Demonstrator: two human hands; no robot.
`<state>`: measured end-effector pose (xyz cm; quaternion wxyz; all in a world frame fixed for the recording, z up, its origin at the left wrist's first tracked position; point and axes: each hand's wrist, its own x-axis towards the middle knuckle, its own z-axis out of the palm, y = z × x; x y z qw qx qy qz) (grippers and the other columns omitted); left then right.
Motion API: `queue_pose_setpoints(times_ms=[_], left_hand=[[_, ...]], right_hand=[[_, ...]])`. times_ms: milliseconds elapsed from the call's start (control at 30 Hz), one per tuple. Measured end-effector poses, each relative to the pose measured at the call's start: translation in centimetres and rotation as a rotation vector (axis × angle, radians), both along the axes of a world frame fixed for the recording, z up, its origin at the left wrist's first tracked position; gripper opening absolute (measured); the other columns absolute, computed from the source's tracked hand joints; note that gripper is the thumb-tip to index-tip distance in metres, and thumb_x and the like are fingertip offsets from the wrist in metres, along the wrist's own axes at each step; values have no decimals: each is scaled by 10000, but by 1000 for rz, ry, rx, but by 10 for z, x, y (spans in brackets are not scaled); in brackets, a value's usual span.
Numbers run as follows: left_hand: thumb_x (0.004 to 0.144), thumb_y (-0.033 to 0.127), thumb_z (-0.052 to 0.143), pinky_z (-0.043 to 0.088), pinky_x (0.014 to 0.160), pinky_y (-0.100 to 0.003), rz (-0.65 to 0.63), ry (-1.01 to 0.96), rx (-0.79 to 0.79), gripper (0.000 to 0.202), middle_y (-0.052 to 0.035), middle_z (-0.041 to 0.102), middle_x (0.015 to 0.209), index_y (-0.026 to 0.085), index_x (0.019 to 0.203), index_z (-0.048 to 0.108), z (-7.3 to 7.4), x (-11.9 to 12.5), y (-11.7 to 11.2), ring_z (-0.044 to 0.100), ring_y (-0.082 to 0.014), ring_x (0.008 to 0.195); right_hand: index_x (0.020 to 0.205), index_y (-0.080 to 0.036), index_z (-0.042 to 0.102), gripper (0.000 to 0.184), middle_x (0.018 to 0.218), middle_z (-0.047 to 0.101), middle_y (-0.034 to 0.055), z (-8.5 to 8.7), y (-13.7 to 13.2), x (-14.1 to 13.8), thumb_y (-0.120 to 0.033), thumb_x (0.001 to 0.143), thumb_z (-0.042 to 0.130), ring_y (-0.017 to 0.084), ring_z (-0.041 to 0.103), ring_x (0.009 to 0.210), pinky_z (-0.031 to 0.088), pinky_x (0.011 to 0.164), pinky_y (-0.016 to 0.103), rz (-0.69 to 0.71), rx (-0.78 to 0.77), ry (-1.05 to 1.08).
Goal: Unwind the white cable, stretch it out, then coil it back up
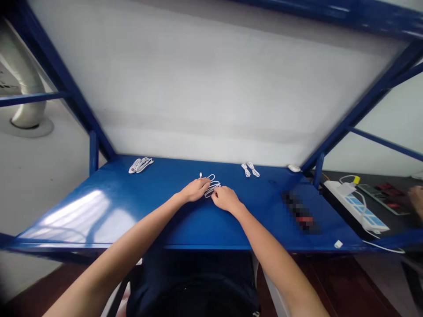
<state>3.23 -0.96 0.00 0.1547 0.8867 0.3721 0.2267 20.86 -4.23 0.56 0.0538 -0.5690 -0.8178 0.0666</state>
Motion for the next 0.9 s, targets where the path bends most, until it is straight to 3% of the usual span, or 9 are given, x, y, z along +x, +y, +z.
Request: queue_pose_setpoints(times_ms=[200, 300, 433, 633, 767, 900], left_hand=[[963, 282, 350, 408, 947, -323, -90, 9, 69, 282, -103, 604, 1106, 179, 988, 611, -11, 1, -9, 544, -204, 1084], [970, 268, 335, 426, 926, -302, -90, 22, 66, 284, -97, 598, 1108, 185, 1027, 601, -13, 0, -13, 556, -193, 1063], [977, 292, 329, 438, 915, -295, -110, 49, 84, 294, -89, 619, 1035, 186, 1018, 599, -10, -2, -14, 579, -187, 1016], [938, 405, 429, 434, 969, -331, -85, 129, 182, 339, -90, 602, 1185, 209, 1190, 545, -12, 0, -17, 544, -212, 1140], [950, 296, 397, 419, 994, -329, -58, 225, 249, 294, -98, 600, 1207, 181, 1174, 549, -17, 5, -18, 540, -209, 1158], [964, 240, 339, 403, 1007, -320, -75, 274, 282, 283, -103, 620, 1141, 156, 1091, 578, -17, 8, -17, 544, -201, 1145]], right_hand=[[702, -198, 545, 138, 754, 616, 24, -5, 5, 11, -213, 832, 503, 151, 533, 731, 342, 624, 238, 132, 30, 174], [694, -205, 504, 153, 716, 576, 5, -6, 8, 15, -267, 825, 551, 157, 507, 734, 361, 651, 247, 129, 60, 234], [784, -209, 504, 164, 829, 557, 18, -6, 13, 24, -329, 793, 615, 182, 488, 831, 396, 729, 279, 97, 163, 330], [807, -204, 543, 121, 863, 556, 30, -7, 18, 34, -301, 803, 615, 190, 483, 849, 408, 804, 327, 166, 164, 421], [784, -197, 573, 65, 873, 582, 34, -4, 24, 36, -251, 812, 594, 183, 512, 853, 407, 831, 341, 242, 141, 437], [921, -178, 623, 149, 947, 608, 63, -6, 44, 30, -239, 878, 494, 183, 546, 912, 421, 854, 338, 174, 164, 498]])
